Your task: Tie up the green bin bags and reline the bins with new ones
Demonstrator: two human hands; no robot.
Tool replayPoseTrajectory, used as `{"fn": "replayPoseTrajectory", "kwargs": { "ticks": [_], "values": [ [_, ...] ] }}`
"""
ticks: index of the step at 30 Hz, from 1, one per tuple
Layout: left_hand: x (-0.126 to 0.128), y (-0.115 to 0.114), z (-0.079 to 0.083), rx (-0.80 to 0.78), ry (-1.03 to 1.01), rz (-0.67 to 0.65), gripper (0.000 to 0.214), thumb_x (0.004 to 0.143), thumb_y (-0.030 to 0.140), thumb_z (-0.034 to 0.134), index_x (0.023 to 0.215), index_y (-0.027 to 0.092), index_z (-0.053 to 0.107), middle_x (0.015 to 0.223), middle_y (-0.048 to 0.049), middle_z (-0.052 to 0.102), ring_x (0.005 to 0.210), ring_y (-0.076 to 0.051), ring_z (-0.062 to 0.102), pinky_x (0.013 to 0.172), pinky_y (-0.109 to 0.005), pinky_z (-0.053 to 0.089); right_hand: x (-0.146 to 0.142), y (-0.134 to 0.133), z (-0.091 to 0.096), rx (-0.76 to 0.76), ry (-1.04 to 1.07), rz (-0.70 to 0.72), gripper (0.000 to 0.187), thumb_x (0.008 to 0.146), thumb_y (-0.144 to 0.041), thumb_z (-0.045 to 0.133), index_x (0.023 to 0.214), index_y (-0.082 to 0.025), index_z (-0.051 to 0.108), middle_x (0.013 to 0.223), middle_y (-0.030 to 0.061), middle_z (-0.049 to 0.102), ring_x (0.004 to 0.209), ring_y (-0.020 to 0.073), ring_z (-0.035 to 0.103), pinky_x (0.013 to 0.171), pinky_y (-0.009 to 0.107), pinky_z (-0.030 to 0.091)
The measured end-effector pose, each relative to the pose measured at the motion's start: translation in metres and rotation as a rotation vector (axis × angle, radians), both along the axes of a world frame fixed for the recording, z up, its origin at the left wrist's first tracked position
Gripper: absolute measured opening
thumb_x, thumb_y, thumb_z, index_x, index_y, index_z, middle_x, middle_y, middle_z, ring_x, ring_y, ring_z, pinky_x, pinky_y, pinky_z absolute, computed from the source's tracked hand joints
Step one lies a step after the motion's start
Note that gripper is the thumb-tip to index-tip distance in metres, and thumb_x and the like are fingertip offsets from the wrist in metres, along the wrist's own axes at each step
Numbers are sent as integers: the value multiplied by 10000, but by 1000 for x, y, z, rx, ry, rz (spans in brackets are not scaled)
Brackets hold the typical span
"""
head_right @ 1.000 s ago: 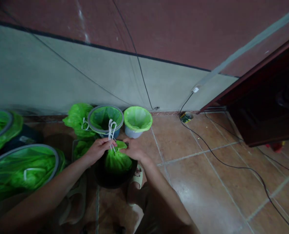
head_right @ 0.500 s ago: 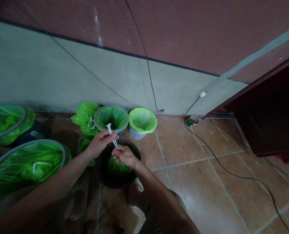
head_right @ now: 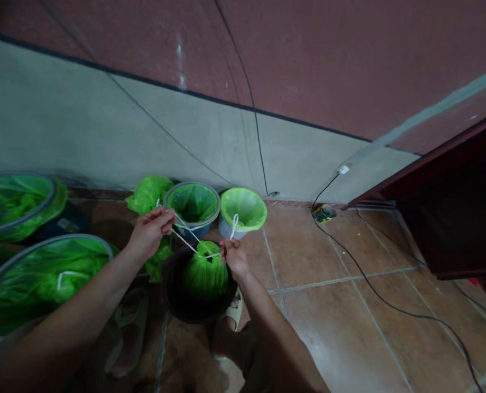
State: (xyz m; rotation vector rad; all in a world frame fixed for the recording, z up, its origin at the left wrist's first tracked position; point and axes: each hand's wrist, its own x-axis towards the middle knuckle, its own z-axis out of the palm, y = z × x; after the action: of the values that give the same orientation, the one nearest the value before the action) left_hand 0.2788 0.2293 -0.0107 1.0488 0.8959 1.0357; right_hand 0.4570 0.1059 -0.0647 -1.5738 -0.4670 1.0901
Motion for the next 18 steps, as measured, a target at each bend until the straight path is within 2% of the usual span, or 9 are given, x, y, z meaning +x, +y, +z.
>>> {"fn": "replayPoseTrajectory", "kwargs": {
  "ticks": [2,4,6,8,11,14,16,18],
  "values": [
    [-1,2,1,63,14,44,255,691,395,707,616,169,617,574,27,557,450,-51,402,449,-191,366,2,-1,2,24,-42,-23,402,697,-581,626,720,-185,558,483,-65,467,393,74,377,393,216,318],
    [-3,3,4,148,35,74,224,689,390,720,659,171,680,714,-9,644,603,-91,553,560,-211,458,5,-2,5,69,-92,-35,425,706,-605,607,741,-183,563,505,-56,494,400,74,390,407,220,323],
    [-4,1,8,216,19,28,209,676,382,747,711,177,726,947,-50,702,884,-160,637,750,-255,514,5,-3,10,129,-131,-25,436,725,-610,592,776,-178,579,536,-38,537,427,80,423,433,223,335],
    [-3,-4,12,218,-39,-80,223,675,379,761,786,185,750,1092,-72,703,1073,-214,617,902,-320,498,1,-3,15,173,-124,10,436,745,-596,590,843,-170,599,548,-32,558,445,81,436,452,221,336],
    [2,-16,16,129,-121,-278,306,703,391,753,934,190,748,1044,-87,732,1067,-246,641,970,-406,474,-12,-3,17,186,-28,155,472,754,-550,614,1035,-171,592,510,-66,523,428,78,408,447,214,317],
    [11,-27,16,65,-137,-453,348,740,410,724,1003,182,728,1010,-88,741,1031,-260,662,954,-424,483,-28,-2,14,195,33,405,500,771,-511,625,1155,-199,554,507,-89,503,433,79,416,450,209,323],
    [16,-29,14,56,-115,-503,345,756,426,704,989,171,723,1022,-93,738,1040,-262,658,939,-406,489,-35,-2,11,188,34,504,431,786,-513,611,1076,-196,591,518,-81,507,440,74,424,454,207,328],
    [20,-27,7,43,-90,-470,345,758,443,694,956,162,709,1027,-97,733,1020,-252,663,926,-390,493,-37,-2,10,171,37,500,379,787,-527,605,928,-175,621,512,-71,498,434,64,408,451,205,316]
  ]
}}
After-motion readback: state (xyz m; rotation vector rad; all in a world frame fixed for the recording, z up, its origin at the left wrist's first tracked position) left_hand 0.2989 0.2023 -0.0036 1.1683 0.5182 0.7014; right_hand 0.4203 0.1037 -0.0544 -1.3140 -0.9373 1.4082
